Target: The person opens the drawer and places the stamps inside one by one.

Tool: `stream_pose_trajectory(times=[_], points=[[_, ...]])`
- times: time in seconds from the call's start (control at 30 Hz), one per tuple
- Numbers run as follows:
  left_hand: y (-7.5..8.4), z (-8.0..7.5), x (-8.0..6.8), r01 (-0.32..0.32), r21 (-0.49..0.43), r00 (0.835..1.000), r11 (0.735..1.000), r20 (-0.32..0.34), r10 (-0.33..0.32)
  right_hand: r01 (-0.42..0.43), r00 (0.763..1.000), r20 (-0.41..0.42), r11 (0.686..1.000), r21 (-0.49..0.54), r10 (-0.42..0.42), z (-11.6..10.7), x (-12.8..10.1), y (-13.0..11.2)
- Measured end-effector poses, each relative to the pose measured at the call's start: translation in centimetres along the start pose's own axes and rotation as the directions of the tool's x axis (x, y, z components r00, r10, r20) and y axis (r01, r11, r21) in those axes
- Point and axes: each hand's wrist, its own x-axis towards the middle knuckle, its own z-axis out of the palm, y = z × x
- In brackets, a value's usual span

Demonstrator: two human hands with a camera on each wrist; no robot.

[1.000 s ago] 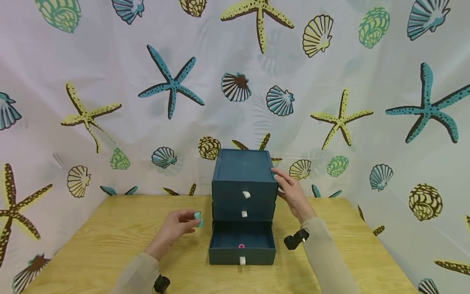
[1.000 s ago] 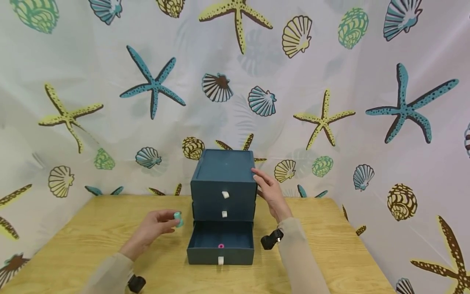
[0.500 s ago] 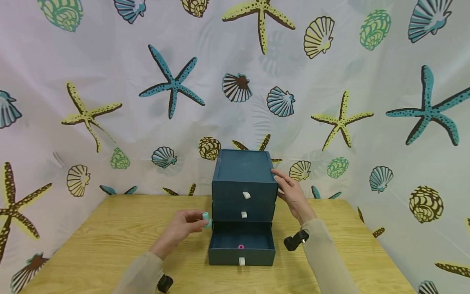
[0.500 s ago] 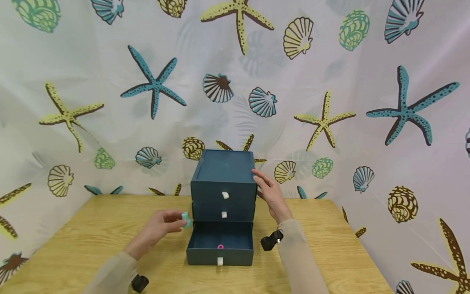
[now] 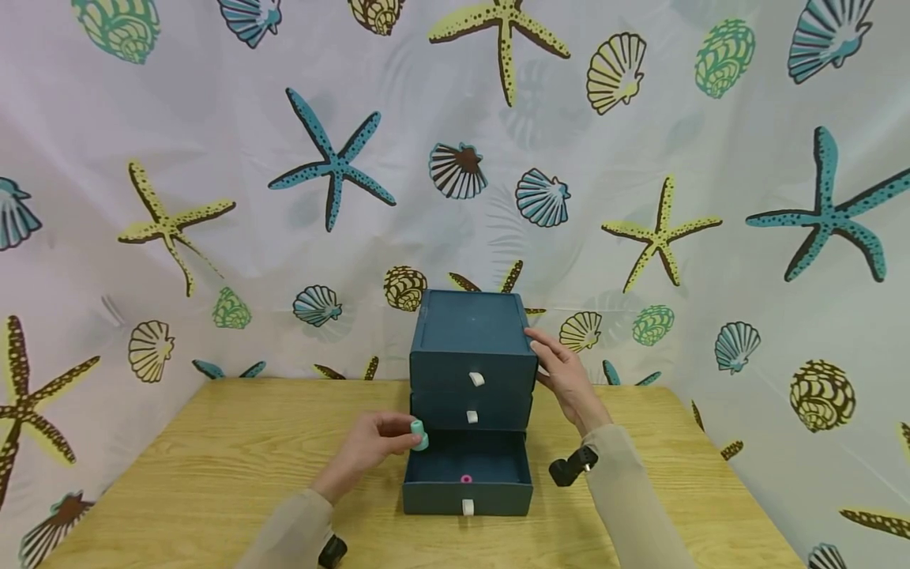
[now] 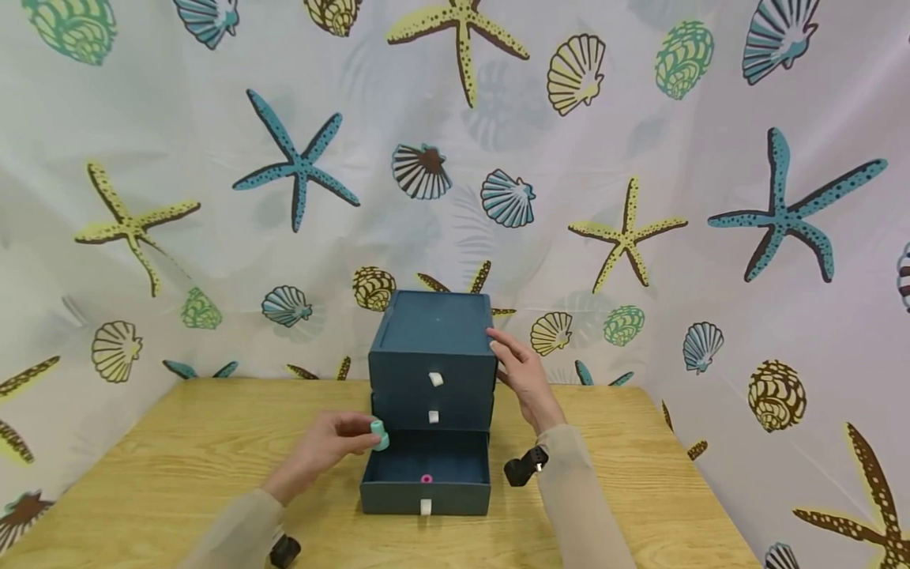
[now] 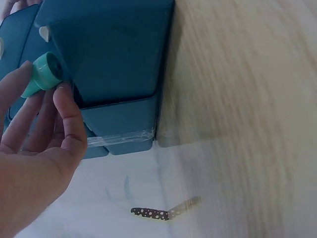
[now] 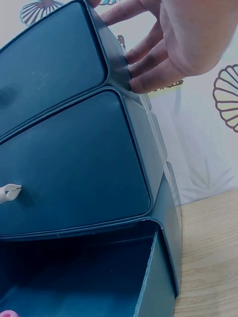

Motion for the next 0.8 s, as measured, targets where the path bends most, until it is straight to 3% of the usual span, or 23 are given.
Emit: stream_pose_trajectory(times=[0.37, 0.8], points=[[-0.7, 1.4, 0.8, -0.095, 0.021, 0.995, 0.995, 0.047, 0.093, 0.000, 1.000, -0.009, 1.000, -0.010, 0.000, 0.1, -0.1, -0.1], [-1.1, 1.8, 1.6, -0.136, 0.070, 0.989, 0.988, 0.072, 0.131, 0.006, 1.000, -0.005, 1.000, -0.009, -0.006, 0.1, -0.2, -0.1]])
